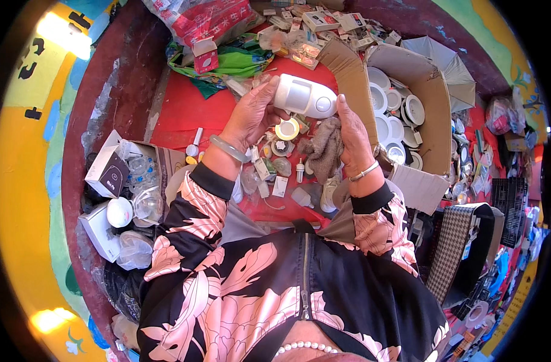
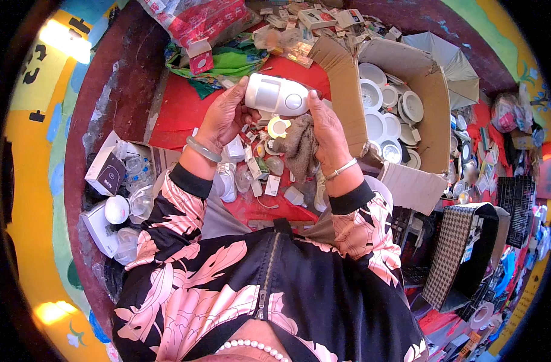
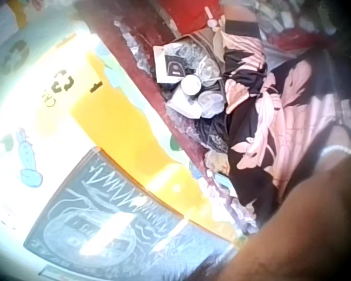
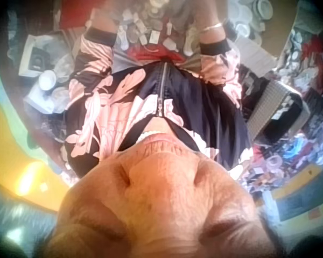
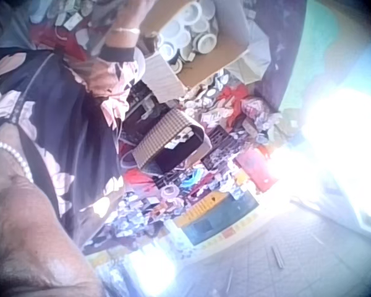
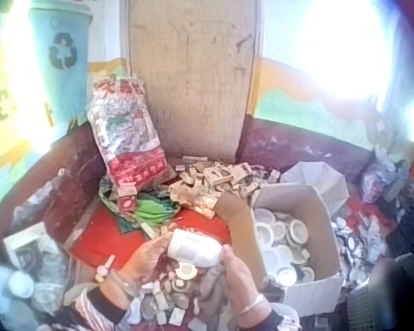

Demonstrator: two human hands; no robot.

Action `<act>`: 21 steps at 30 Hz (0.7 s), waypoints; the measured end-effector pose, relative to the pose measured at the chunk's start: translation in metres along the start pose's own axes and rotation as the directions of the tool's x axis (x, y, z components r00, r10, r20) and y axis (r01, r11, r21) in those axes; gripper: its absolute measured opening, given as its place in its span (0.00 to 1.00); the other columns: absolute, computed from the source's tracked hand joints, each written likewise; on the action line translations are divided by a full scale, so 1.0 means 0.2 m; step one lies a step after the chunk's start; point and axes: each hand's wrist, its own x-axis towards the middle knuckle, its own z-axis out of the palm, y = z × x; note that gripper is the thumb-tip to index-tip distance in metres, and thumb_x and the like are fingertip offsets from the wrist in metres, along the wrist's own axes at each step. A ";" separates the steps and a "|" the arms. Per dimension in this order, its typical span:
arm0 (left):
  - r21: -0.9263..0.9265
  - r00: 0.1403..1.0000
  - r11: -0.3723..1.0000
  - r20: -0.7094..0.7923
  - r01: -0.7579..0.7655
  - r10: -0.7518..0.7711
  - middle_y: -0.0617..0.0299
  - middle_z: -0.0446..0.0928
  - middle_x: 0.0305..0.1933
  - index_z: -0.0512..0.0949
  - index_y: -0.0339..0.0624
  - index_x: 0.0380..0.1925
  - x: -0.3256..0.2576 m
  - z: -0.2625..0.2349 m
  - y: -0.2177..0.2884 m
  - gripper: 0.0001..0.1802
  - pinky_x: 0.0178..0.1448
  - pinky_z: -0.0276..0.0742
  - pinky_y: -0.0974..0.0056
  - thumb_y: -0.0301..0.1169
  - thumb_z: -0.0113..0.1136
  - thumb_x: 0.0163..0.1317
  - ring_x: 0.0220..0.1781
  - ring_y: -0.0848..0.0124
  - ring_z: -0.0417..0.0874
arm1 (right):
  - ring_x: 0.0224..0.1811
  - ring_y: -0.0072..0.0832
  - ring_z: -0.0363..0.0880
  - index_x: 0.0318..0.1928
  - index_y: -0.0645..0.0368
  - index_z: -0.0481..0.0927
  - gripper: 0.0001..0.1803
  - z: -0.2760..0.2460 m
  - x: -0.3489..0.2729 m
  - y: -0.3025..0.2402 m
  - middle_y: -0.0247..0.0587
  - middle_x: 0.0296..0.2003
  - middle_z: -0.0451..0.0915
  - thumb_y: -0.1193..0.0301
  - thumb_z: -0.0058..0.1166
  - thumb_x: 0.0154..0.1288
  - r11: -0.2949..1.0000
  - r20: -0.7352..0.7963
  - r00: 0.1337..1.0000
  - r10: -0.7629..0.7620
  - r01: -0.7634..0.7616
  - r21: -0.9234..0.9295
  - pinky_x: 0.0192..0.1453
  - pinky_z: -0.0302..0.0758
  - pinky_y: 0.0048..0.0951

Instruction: The person sits on the floor and sorts through various items, including a timer, a light bulb, and small boxes, by wiping them with a cloth and placing them into different containers.

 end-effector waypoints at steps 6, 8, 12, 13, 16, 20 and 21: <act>-0.008 0.996 1.000 -0.094 0.004 -0.005 0.61 0.79 0.34 0.73 0.41 0.48 0.01 0.01 0.00 0.22 0.28 0.78 0.70 0.47 0.47 0.67 0.29 0.72 0.81 | 0.48 0.22 0.73 0.53 0.63 0.73 0.20 -0.02 0.03 0.03 0.35 0.45 0.77 0.65 0.55 0.64 0.975 0.180 0.971 -0.157 0.181 -0.129 0.53 0.69 0.21; -0.014 0.996 0.996 -0.012 -0.086 0.086 0.60 0.78 0.39 0.71 0.41 0.51 0.01 -0.01 0.00 0.22 0.34 0.79 0.69 0.46 0.47 0.67 0.35 0.72 0.81 | 0.51 0.22 0.72 0.54 0.63 0.72 0.20 0.00 0.02 0.01 0.35 0.46 0.77 0.69 0.55 0.62 0.977 0.191 0.967 -0.166 0.188 -0.099 0.56 0.67 0.22; -0.006 0.978 0.980 0.071 -0.197 0.197 0.59 0.74 0.49 0.66 0.40 0.57 -0.01 0.03 0.01 0.25 0.44 0.79 0.68 0.45 0.47 0.67 0.45 0.72 0.78 | 0.52 0.22 0.72 0.56 0.62 0.72 0.23 -0.02 0.02 0.01 0.35 0.48 0.76 0.76 0.56 0.59 0.969 0.212 0.953 -0.216 0.236 -0.073 0.58 0.66 0.23; -0.004 0.974 0.978 0.095 -0.208 0.207 0.59 0.72 0.53 0.64 0.40 0.59 -0.01 0.02 0.01 0.26 0.50 0.78 0.67 0.45 0.47 0.67 0.49 0.72 0.77 | 0.51 0.22 0.72 0.56 0.62 0.72 0.23 -0.01 0.01 0.00 0.35 0.48 0.76 0.77 0.56 0.58 0.969 0.219 0.952 -0.215 0.236 -0.076 0.57 0.67 0.24; -0.036 0.970 0.973 0.077 -0.229 0.231 0.59 0.72 0.53 0.64 0.40 0.59 -0.01 0.03 0.00 0.26 0.52 0.77 0.67 0.44 0.48 0.67 0.50 0.71 0.76 | 0.50 0.23 0.73 0.57 0.63 0.71 0.25 0.00 0.00 0.00 0.36 0.48 0.75 0.79 0.56 0.56 0.962 0.240 0.943 -0.229 0.257 -0.092 0.55 0.70 0.25; -0.079 0.957 0.961 0.096 -0.267 0.274 0.58 0.71 0.55 0.61 0.40 0.62 -0.03 0.06 0.02 0.27 0.54 0.76 0.66 0.42 0.47 0.68 0.53 0.71 0.75 | 0.48 0.23 0.74 0.57 0.63 0.71 0.26 -0.02 0.01 0.02 0.36 0.48 0.75 0.80 0.56 0.55 0.936 0.283 0.917 -0.281 0.327 -0.129 0.52 0.73 0.24; -0.068 0.957 0.960 0.089 -0.272 0.277 0.58 0.71 0.55 0.61 0.39 0.62 -0.02 0.06 0.02 0.26 0.54 0.76 0.66 0.41 0.47 0.68 0.53 0.70 0.75 | 0.48 0.23 0.74 0.57 0.63 0.71 0.26 -0.01 0.01 0.02 0.36 0.47 0.75 0.80 0.56 0.55 0.930 0.298 0.910 -0.290 0.341 -0.137 0.51 0.74 0.24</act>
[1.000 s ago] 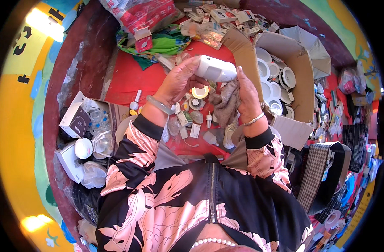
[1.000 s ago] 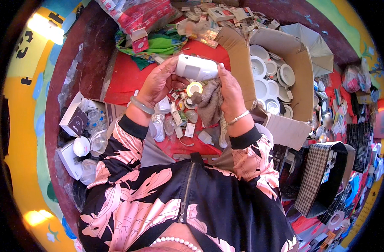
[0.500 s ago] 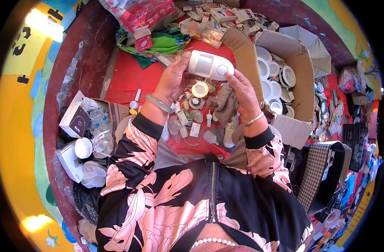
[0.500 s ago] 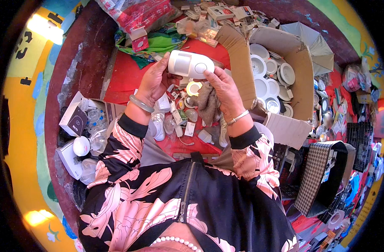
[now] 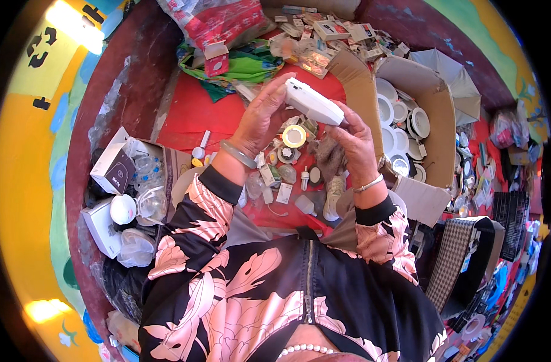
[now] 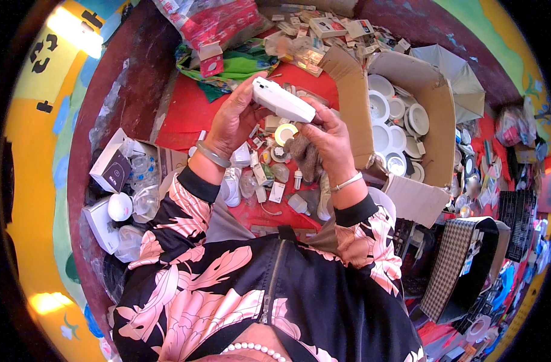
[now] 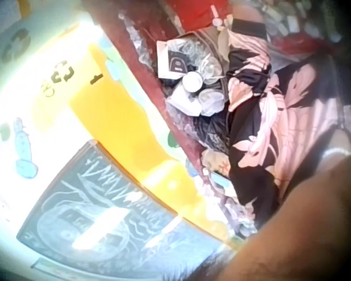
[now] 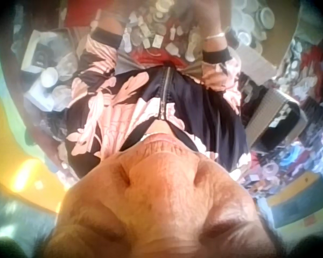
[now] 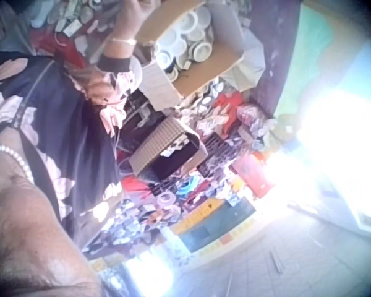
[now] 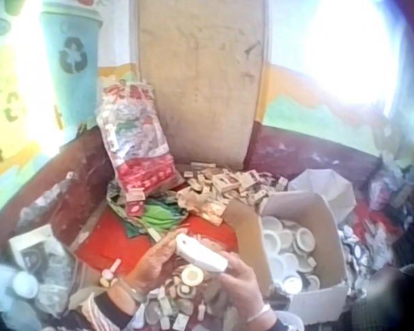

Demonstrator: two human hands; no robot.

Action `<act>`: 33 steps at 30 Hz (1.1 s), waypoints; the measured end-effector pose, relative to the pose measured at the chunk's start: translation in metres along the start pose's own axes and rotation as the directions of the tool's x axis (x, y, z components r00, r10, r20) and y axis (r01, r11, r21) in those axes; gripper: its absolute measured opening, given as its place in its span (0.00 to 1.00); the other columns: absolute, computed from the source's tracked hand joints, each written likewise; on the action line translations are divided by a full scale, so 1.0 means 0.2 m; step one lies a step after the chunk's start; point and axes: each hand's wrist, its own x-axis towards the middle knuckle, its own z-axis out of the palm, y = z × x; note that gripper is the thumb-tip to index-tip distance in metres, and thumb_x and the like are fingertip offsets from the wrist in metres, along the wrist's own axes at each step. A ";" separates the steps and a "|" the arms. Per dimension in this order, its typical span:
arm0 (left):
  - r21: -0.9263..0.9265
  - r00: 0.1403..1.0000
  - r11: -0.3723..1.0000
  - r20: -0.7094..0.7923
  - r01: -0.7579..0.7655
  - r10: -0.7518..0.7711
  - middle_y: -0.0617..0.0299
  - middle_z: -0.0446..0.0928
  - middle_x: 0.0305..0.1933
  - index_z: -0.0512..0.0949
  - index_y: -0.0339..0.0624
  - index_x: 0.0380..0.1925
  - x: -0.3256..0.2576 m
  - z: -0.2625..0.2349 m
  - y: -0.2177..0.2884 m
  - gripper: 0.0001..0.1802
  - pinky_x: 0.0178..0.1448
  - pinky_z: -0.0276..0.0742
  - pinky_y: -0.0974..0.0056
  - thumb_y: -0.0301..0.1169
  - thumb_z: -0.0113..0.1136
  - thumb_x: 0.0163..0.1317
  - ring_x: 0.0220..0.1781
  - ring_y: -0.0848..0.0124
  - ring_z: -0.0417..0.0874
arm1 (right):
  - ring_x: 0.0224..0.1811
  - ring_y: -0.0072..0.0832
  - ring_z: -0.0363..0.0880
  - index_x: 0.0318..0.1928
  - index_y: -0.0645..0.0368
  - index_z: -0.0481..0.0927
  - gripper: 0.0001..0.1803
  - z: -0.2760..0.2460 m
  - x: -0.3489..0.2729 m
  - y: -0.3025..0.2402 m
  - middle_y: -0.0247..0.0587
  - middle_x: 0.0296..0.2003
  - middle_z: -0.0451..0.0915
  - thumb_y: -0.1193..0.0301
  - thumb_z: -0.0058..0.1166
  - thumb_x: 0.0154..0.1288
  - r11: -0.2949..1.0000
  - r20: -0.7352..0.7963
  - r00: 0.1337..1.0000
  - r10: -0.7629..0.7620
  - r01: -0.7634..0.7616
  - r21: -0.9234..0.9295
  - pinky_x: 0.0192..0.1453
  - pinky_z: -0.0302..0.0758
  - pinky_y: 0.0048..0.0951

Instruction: The person sits on the floor and sorts through various items, including a timer, a light bulb, and small boxes, by wiping them with a cloth and placing them into different containers.

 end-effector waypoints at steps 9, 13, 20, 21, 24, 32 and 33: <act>0.326 0.999 0.945 -0.036 0.031 -0.020 0.55 0.72 0.55 0.64 0.34 0.59 0.01 -0.05 -0.02 0.25 0.57 0.76 0.63 0.36 0.51 0.66 0.53 0.67 0.77 | 0.48 0.21 0.73 0.53 0.63 0.74 0.26 0.00 0.01 0.01 0.34 0.46 0.75 0.73 0.65 0.53 0.965 -0.080 0.983 -0.167 0.146 -0.219 0.53 0.70 0.23; 0.377 0.994 0.921 0.006 0.095 -0.105 0.53 0.73 0.53 0.67 0.30 0.56 0.01 -0.09 0.01 0.25 0.56 0.76 0.63 0.38 0.51 0.66 0.52 0.65 0.78 | 0.47 0.21 0.73 0.53 0.63 0.74 0.25 -0.03 0.02 0.00 0.33 0.46 0.75 0.74 0.65 0.53 0.956 -0.104 0.977 -0.186 0.155 -0.250 0.53 0.70 0.23; 0.306 0.955 0.911 0.025 0.275 -0.297 0.48 0.75 0.49 0.69 0.26 0.52 0.00 -0.08 -0.02 0.23 0.53 0.78 0.63 0.37 0.48 0.66 0.48 0.63 0.80 | 0.46 0.22 0.74 0.55 0.61 0.72 0.25 -0.01 0.01 -0.05 0.35 0.44 0.76 0.75 0.62 0.55 0.985 -0.102 0.982 -0.159 0.150 -0.088 0.51 0.71 0.23; 0.303 0.955 0.913 0.031 0.272 -0.294 0.49 0.75 0.48 0.70 0.26 0.51 0.00 -0.07 -0.02 0.23 0.53 0.79 0.63 0.37 0.47 0.66 0.48 0.63 0.80 | 0.46 0.22 0.74 0.55 0.61 0.71 0.25 -0.01 0.00 -0.05 0.36 0.44 0.76 0.75 0.62 0.56 0.982 -0.103 0.979 -0.174 0.165 -0.090 0.51 0.71 0.23; 0.303 0.957 0.916 0.037 0.263 -0.287 0.50 0.76 0.47 0.71 0.27 0.50 0.00 -0.06 -0.05 0.21 0.51 0.79 0.63 0.35 0.45 0.67 0.47 0.63 0.80 | 0.46 0.22 0.74 0.54 0.62 0.72 0.25 -0.01 0.00 -0.05 0.36 0.44 0.77 0.75 0.63 0.55 0.976 -0.097 0.976 -0.196 0.184 -0.115 0.51 0.71 0.22; 0.356 0.931 0.877 0.046 0.323 -0.362 0.53 0.76 0.47 0.72 0.30 0.51 0.00 -0.12 -0.11 0.20 0.49 0.80 0.64 0.36 0.44 0.68 0.45 0.65 0.81 | 0.45 0.21 0.74 0.53 0.64 0.73 0.25 -0.03 0.01 -0.04 0.36 0.44 0.77 0.74 0.63 0.54 0.980 -0.113 0.986 -0.125 0.105 -0.172 0.51 0.71 0.22; 0.353 0.937 0.881 0.034 0.316 -0.349 0.52 0.76 0.47 0.71 0.30 0.51 0.00 -0.12 -0.11 0.20 0.49 0.80 0.64 0.36 0.44 0.68 0.45 0.65 0.81 | 0.45 0.21 0.74 0.53 0.64 0.72 0.25 -0.03 0.02 -0.04 0.36 0.44 0.77 0.74 0.63 0.55 0.983 -0.115 0.988 -0.106 0.086 -0.160 0.51 0.71 0.22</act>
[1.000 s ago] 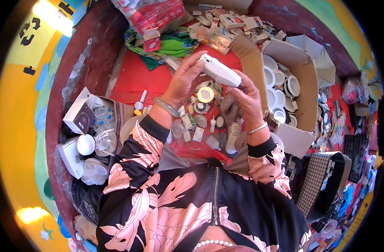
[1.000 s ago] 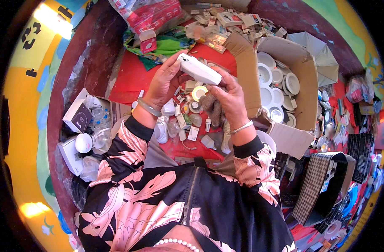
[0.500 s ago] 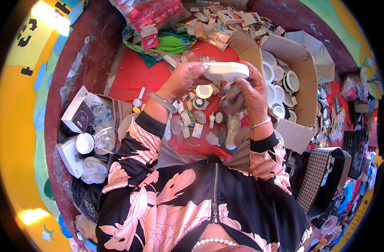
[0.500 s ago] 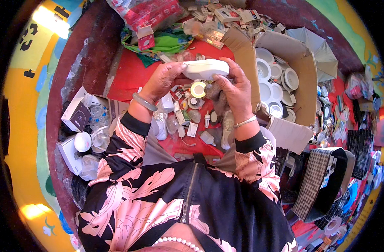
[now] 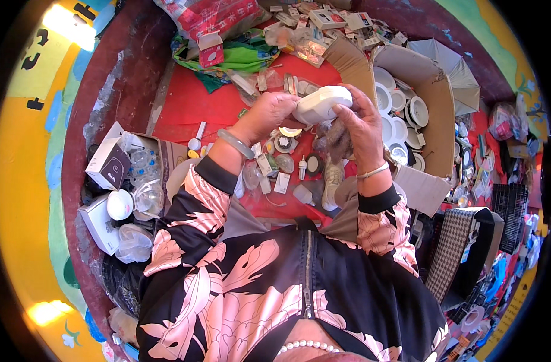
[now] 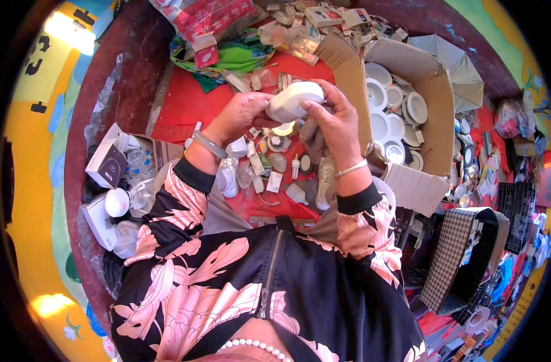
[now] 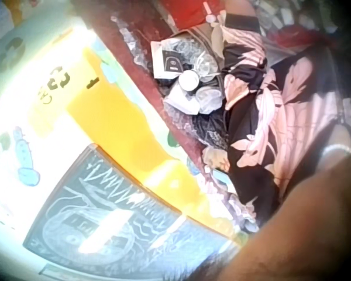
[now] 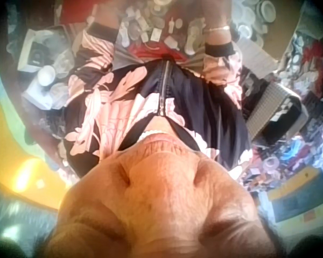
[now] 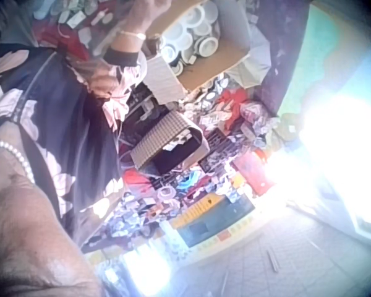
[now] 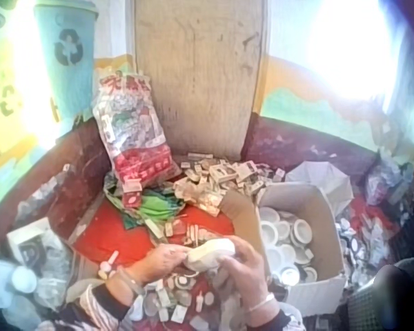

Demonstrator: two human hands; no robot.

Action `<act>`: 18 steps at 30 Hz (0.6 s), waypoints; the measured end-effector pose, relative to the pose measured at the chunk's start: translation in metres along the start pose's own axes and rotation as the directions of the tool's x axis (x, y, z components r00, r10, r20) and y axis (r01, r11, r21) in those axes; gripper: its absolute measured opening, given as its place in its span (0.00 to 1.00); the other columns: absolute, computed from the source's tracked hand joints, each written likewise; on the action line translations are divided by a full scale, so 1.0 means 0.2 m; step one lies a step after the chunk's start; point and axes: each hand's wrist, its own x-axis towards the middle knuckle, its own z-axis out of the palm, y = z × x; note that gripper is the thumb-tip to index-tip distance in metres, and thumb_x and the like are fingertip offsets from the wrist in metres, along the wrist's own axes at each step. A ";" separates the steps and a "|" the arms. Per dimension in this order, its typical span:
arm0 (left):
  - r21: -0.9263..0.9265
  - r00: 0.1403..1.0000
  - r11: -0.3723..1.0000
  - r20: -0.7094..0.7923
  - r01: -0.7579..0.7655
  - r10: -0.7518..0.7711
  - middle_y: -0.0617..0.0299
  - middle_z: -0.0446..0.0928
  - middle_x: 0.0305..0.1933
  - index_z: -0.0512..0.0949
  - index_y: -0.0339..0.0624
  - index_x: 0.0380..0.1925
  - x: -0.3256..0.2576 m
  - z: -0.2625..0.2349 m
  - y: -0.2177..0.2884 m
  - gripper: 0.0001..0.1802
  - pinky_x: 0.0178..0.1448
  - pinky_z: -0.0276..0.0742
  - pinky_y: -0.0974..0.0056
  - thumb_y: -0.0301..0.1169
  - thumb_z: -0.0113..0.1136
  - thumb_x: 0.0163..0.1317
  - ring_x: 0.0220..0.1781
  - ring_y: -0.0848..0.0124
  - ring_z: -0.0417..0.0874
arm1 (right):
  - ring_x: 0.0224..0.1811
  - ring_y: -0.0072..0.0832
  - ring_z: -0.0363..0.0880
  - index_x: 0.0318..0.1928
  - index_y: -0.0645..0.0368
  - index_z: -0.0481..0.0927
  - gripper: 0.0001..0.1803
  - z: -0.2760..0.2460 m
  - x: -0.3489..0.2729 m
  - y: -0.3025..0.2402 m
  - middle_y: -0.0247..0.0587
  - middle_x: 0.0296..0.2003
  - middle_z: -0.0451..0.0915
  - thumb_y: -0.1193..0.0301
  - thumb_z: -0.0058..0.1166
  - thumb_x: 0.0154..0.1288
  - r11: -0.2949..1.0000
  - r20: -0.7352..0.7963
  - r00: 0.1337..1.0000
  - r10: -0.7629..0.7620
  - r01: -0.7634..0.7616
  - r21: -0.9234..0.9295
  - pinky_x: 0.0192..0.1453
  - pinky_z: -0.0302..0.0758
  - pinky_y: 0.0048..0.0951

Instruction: The person sits on the floor and sorts through various items, including a timer, a light bulb, and small boxes, by wiping them with a cloth and placing them into different containers.

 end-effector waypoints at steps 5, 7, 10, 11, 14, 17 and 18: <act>-0.045 0.997 0.997 -0.056 -0.062 0.060 0.53 0.76 0.48 0.70 0.33 0.53 -0.02 0.03 0.06 0.19 0.50 0.80 0.64 0.33 0.47 0.67 0.46 0.65 0.81 | 0.46 0.23 0.75 0.54 0.63 0.72 0.23 -0.02 0.01 0.00 0.37 0.45 0.77 0.75 0.60 0.57 0.970 -0.046 0.997 0.066 -0.053 0.238 0.52 0.71 0.23; -0.127 0.998 0.990 -0.023 -0.062 0.060 0.54 0.75 0.51 0.69 0.34 0.55 -0.03 0.04 0.09 0.19 0.53 0.78 0.62 0.33 0.49 0.66 0.49 0.65 0.79 | 0.47 0.23 0.75 0.55 0.62 0.72 0.23 -0.04 0.01 0.00 0.36 0.45 0.78 0.75 0.59 0.58 0.931 -0.064 0.990 0.123 -0.093 0.352 0.54 0.71 0.24; -0.244 0.999 0.969 0.008 -0.035 0.038 0.55 0.72 0.54 0.68 0.36 0.56 -0.04 0.03 0.10 0.21 0.57 0.75 0.58 0.33 0.51 0.65 0.54 0.64 0.76 | 0.48 0.23 0.74 0.55 0.61 0.72 0.22 -0.06 0.02 0.02 0.36 0.46 0.78 0.75 0.58 0.58 0.904 -0.050 0.990 0.134 -0.101 0.415 0.55 0.70 0.25; -0.281 0.999 0.959 0.017 -0.021 0.027 0.55 0.72 0.55 0.67 0.36 0.56 -0.04 0.03 0.10 0.21 0.59 0.74 0.56 0.33 0.52 0.65 0.56 0.63 0.75 | 0.48 0.23 0.74 0.54 0.61 0.72 0.22 -0.06 0.02 0.02 0.36 0.46 0.78 0.75 0.59 0.58 0.904 -0.046 0.990 0.130 -0.100 0.415 0.55 0.70 0.25; -0.465 0.994 0.885 0.105 0.014 0.039 0.54 0.70 0.56 0.67 0.37 0.55 -0.04 0.04 0.09 0.20 0.61 0.72 0.53 0.32 0.53 0.64 0.58 0.62 0.73 | 0.49 0.23 0.74 0.54 0.61 0.73 0.22 -0.05 0.02 0.04 0.36 0.46 0.78 0.75 0.59 0.58 0.907 -0.041 0.992 0.118 -0.091 0.412 0.56 0.70 0.26; -0.488 0.993 0.873 0.106 0.012 0.045 0.53 0.71 0.55 0.67 0.38 0.53 -0.04 0.05 0.10 0.19 0.61 0.71 0.50 0.30 0.53 0.63 0.57 0.61 0.74 | 0.49 0.24 0.74 0.55 0.61 0.73 0.23 -0.03 0.01 0.03 0.37 0.46 0.78 0.75 0.59 0.57 0.915 -0.055 0.993 0.107 -0.076 0.395 0.56 0.69 0.26; -0.496 0.994 0.868 0.101 0.013 0.043 0.53 0.71 0.55 0.67 0.38 0.52 -0.04 0.04 0.10 0.18 0.61 0.71 0.50 0.29 0.53 0.62 0.57 0.61 0.74 | 0.49 0.24 0.74 0.55 0.61 0.73 0.23 -0.03 0.01 0.03 0.37 0.46 0.78 0.75 0.59 0.57 0.919 -0.057 0.993 0.105 -0.075 0.387 0.56 0.69 0.26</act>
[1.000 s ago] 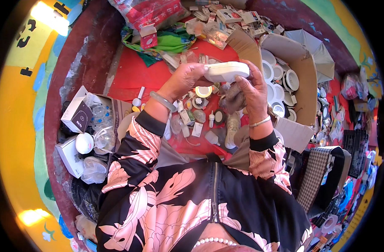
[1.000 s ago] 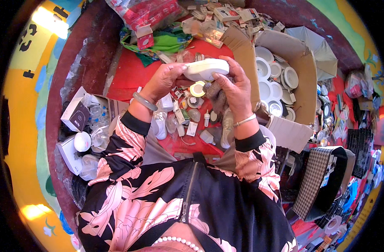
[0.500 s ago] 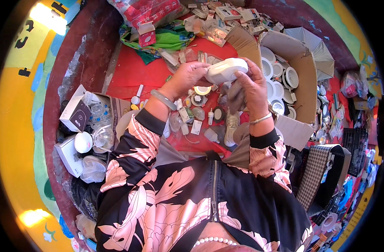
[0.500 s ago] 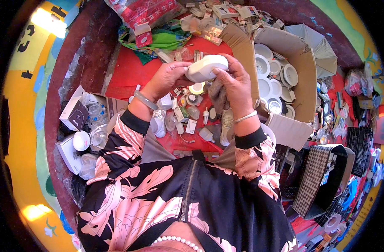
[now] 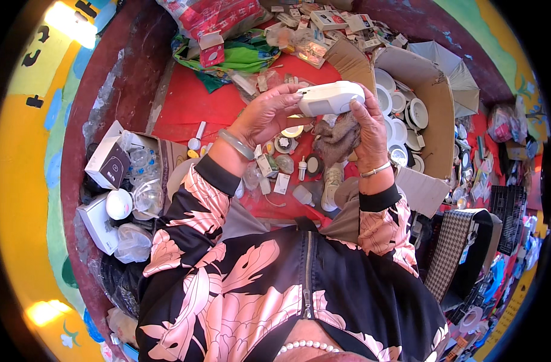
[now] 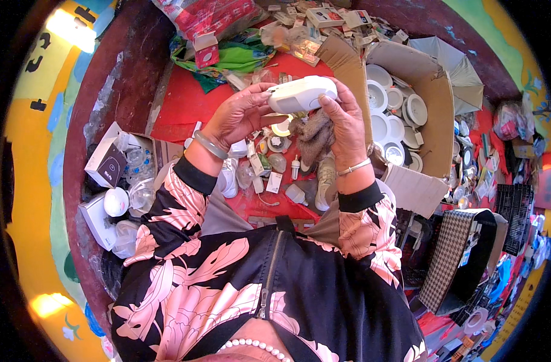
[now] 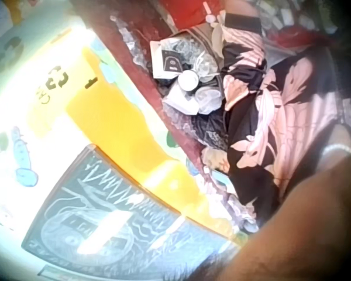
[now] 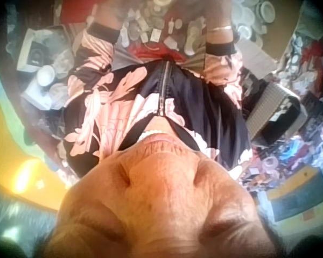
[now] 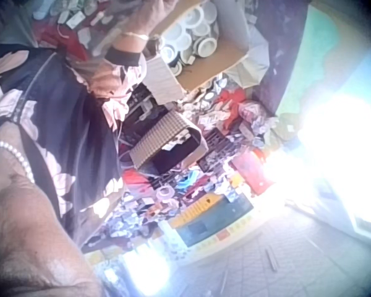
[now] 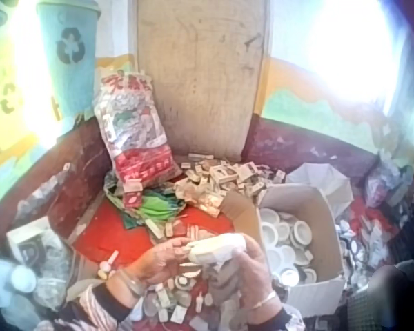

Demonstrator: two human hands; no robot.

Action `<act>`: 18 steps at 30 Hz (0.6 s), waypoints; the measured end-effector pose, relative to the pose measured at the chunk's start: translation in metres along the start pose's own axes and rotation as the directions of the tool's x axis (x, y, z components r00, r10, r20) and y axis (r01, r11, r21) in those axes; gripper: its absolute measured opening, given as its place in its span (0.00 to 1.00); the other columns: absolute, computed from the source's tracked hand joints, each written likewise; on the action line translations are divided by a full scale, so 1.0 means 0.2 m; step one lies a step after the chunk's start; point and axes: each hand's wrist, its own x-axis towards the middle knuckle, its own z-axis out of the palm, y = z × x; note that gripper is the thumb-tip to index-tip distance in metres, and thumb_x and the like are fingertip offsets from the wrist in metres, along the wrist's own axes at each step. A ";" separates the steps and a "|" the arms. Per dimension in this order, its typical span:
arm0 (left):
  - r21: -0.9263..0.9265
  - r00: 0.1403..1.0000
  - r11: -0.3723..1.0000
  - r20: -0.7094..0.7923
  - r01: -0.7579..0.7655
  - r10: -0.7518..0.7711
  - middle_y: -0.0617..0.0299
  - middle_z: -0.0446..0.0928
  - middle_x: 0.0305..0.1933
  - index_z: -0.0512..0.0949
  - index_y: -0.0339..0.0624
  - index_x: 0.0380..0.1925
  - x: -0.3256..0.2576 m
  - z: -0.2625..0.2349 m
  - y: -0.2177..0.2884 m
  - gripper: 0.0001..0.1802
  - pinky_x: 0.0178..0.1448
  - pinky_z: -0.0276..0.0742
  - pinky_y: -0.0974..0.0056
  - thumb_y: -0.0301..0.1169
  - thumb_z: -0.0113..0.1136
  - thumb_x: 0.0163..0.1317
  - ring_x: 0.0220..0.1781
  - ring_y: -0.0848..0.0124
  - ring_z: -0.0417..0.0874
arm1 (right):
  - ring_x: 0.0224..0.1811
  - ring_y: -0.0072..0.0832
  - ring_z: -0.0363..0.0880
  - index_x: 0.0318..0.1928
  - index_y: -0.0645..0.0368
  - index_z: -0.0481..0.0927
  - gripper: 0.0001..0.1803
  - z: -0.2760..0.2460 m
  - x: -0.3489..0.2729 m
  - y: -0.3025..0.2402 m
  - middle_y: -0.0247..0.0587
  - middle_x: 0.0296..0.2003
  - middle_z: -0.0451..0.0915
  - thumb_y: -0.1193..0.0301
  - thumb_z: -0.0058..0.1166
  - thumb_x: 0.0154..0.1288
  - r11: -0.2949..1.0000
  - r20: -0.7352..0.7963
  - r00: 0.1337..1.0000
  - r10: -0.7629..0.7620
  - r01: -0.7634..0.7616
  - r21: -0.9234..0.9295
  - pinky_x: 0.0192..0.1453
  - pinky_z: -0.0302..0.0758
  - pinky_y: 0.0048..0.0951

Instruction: The person sits on the floor and sorts through various items, including a timer, a light bulb, and small boxes, by wiping them with a cloth and placing them into different containers.

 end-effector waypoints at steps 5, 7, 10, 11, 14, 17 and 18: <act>-0.026 1.000 1.000 -0.022 0.007 -0.007 0.52 0.71 0.54 0.70 0.37 0.48 0.00 -0.02 0.00 0.15 0.60 0.72 0.52 0.28 0.54 0.61 0.56 0.61 0.74 | 0.49 0.24 0.74 0.55 0.61 0.73 0.24 0.01 0.00 0.00 0.37 0.47 0.78 0.75 0.60 0.56 1.000 0.028 1.000 0.007 -0.006 -0.025 0.56 0.69 0.26; -0.030 1.000 1.000 -0.018 0.006 -0.007 0.52 0.72 0.53 0.71 0.37 0.47 0.00 -0.04 0.01 0.14 0.60 0.73 0.52 0.28 0.55 0.61 0.56 0.61 0.74 | 0.49 0.24 0.74 0.55 0.61 0.73 0.24 0.01 0.00 -0.01 0.37 0.46 0.78 0.76 0.61 0.56 0.998 0.044 0.999 0.001 0.001 -0.064 0.56 0.69 0.26; -0.045 0.999 0.999 -0.043 -0.001 -0.001 0.52 0.72 0.53 0.71 0.37 0.46 -0.02 -0.04 0.01 0.14 0.60 0.73 0.52 0.28 0.55 0.60 0.56 0.61 0.74 | 0.49 0.24 0.74 0.55 0.62 0.73 0.25 0.02 -0.01 0.00 0.37 0.46 0.78 0.75 0.61 0.56 0.992 0.055 0.998 -0.021 0.028 -0.125 0.55 0.69 0.26; -0.052 0.999 0.999 -0.055 -0.002 0.000 0.52 0.72 0.52 0.72 0.37 0.46 -0.02 -0.04 0.01 0.14 0.60 0.73 0.52 0.28 0.56 0.60 0.56 0.61 0.74 | 0.49 0.24 0.74 0.55 0.62 0.73 0.25 0.02 -0.01 0.00 0.37 0.46 0.78 0.75 0.61 0.56 0.992 0.052 0.998 -0.026 0.032 -0.124 0.55 0.69 0.25; -0.073 0.998 0.997 -0.063 0.000 -0.004 0.52 0.73 0.52 0.72 0.37 0.45 -0.01 -0.05 0.00 0.14 0.60 0.73 0.51 0.28 0.56 0.60 0.57 0.60 0.74 | 0.48 0.24 0.74 0.55 0.62 0.73 0.24 0.02 -0.01 0.01 0.37 0.46 0.78 0.74 0.60 0.57 0.993 0.046 0.999 -0.026 0.031 -0.111 0.54 0.70 0.25; -0.058 0.997 0.998 -0.078 -0.005 0.000 0.52 0.73 0.52 0.71 0.38 0.46 -0.01 -0.03 0.00 0.15 0.59 0.73 0.51 0.30 0.57 0.60 0.57 0.59 0.74 | 0.47 0.22 0.75 0.54 0.62 0.74 0.21 0.02 0.00 0.01 0.36 0.45 0.78 0.72 0.57 0.61 0.998 0.036 0.999 0.027 -0.025 -0.051 0.52 0.71 0.24; -0.058 0.996 0.998 -0.092 -0.002 -0.004 0.53 0.73 0.52 0.71 0.38 0.47 0.00 -0.04 0.00 0.16 0.59 0.74 0.52 0.31 0.57 0.60 0.56 0.60 0.74 | 0.46 0.22 0.75 0.54 0.62 0.74 0.19 0.03 0.00 0.01 0.36 0.45 0.78 0.71 0.55 0.62 0.998 0.031 0.997 0.064 -0.064 -0.005 0.51 0.71 0.23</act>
